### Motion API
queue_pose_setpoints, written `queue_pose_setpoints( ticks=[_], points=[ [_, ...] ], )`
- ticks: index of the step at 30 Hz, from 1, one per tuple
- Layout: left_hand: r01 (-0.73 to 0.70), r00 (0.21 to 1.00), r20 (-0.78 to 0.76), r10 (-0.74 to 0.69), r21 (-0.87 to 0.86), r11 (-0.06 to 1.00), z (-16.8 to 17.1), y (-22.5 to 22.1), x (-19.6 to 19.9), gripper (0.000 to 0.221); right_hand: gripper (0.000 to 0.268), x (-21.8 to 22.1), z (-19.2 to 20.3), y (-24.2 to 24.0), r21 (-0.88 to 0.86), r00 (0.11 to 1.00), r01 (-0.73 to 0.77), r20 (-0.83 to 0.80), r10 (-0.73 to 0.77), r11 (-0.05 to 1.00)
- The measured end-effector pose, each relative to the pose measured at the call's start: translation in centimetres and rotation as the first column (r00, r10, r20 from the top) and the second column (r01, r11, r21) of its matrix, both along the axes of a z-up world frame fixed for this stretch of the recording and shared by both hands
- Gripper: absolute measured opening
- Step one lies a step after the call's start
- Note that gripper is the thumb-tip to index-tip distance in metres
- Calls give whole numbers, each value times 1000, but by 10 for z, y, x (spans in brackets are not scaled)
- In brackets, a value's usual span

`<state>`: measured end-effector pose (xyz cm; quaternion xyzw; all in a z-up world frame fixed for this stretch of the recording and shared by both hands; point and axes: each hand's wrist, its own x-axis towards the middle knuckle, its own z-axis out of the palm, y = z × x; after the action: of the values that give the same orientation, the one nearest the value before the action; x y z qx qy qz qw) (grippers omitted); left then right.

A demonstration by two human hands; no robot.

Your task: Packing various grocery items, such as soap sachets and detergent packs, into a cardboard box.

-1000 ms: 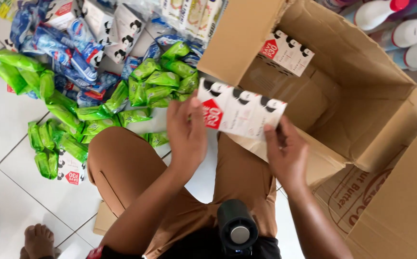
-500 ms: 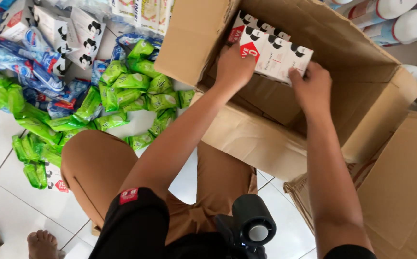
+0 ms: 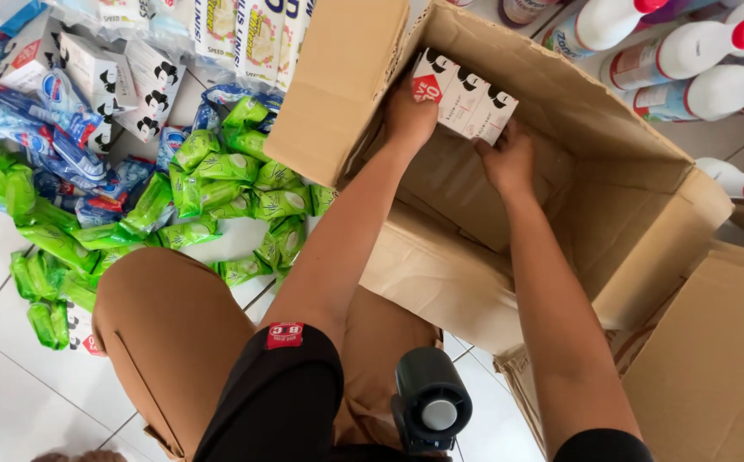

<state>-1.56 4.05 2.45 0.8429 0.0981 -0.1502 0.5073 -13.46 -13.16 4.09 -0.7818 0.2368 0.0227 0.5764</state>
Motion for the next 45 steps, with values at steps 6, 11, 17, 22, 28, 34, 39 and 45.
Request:
queue_pose_setpoints(
  ticks=[6,11,17,22,28,34,39,45],
  points=[
    [-6,1000,28,9,-113,994,-11,0,-2,59,59,2,-5,-3,100,999,31,17,-33,994],
    [-7,1000,8,8,-99,995,4,1,0,57,59,3,-5,-3,90,999,49,2,-49,995],
    [-41,999,-36,39,-39,998,25,-2,-5,50,50,3,30,-4,-7,1000,23,-16,-24,1000],
    [-59,990,-127,59,4,998,72,13,-27,40,32,-1,42,-18,-58,972,233,-16,-234,971],
    [13,999,-16,-34,-688,726,139,90,-43,46,11,13,159,53,545,966,249,-77,-248,801],
    [-71,954,102,284,-838,541,151,251,-14,30,14,37,215,169,673,997,-50,78,-3,738],
    [-362,923,-47,382,-441,821,176,418,-12,69,14,55,205,282,626,961,-266,114,252,733],
    [-670,742,-397,540,-415,615,147,572,-64,98,16,67,160,419,550,852,-475,93,515,687]
  ],
)
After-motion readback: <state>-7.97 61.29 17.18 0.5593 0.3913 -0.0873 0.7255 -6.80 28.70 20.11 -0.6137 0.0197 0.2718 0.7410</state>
